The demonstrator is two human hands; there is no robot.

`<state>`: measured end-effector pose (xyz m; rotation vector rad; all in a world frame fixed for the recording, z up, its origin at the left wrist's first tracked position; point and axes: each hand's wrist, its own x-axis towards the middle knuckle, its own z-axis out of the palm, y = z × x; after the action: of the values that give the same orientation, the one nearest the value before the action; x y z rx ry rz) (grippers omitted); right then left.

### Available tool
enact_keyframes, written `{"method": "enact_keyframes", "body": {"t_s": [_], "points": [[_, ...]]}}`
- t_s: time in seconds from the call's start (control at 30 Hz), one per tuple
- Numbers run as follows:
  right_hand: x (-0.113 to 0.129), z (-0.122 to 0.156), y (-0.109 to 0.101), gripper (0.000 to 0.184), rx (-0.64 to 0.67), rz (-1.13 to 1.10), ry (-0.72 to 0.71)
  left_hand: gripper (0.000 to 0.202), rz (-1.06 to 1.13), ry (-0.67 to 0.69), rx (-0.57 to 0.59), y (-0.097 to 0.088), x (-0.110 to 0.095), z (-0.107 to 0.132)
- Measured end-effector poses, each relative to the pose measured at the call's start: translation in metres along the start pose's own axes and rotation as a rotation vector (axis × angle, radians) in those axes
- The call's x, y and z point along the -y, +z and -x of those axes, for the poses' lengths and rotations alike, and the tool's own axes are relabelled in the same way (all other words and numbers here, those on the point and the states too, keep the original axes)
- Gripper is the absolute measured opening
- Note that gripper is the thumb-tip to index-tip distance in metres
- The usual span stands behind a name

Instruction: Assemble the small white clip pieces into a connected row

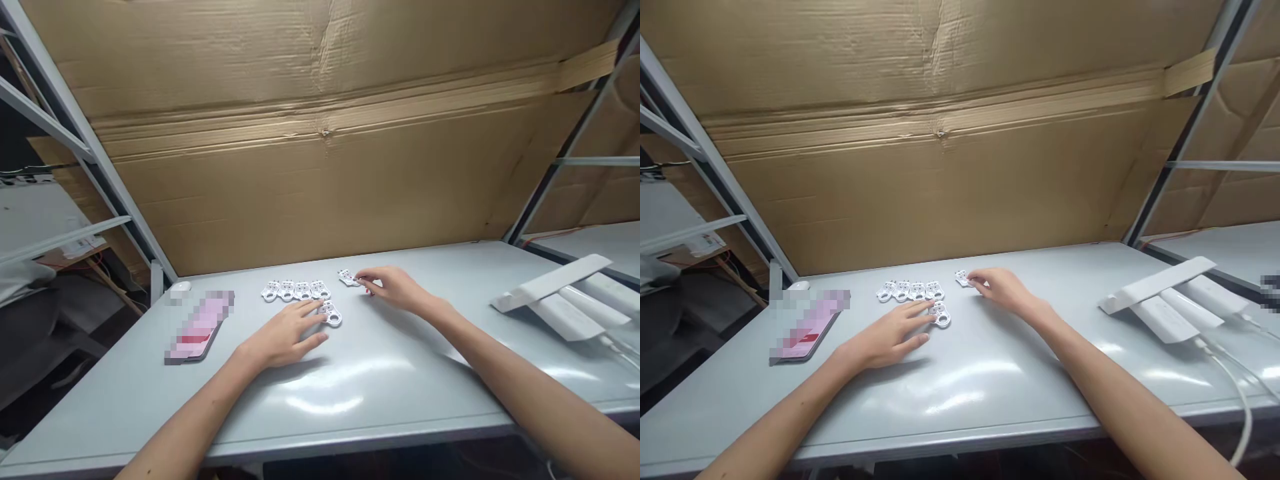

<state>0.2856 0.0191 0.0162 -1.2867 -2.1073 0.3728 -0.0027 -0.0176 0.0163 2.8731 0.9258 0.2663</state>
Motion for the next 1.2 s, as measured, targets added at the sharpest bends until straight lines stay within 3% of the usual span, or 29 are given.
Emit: {"method": "enact_keyframes", "body": {"t_s": [0.23,0.73,0.83,1.03,1.2], "points": [[-0.016,-0.001,-0.008,0.019,0.107,0.120,0.004,0.047,-0.026,-0.013,0.018,-0.001,-0.001,0.000],[-0.030,0.000,-0.003,0.021,0.071,0.192,0.006,0.041,-0.013,0.049,-0.088,-0.006,-0.003,-0.001],[-0.023,0.000,0.001,0.024,0.072,0.210,-0.048,0.042,-0.025,0.052,-0.064,-0.006,-0.004,-0.001],[0.016,0.010,0.021,0.032,0.081,0.152,-0.323,0.044,-0.044,0.038,-0.002,0.000,-0.006,-0.001],[0.035,0.018,0.038,0.047,0.189,0.155,-0.368,0.045,-0.049,0.034,-0.002,0.001,-0.002,-0.003]]}}
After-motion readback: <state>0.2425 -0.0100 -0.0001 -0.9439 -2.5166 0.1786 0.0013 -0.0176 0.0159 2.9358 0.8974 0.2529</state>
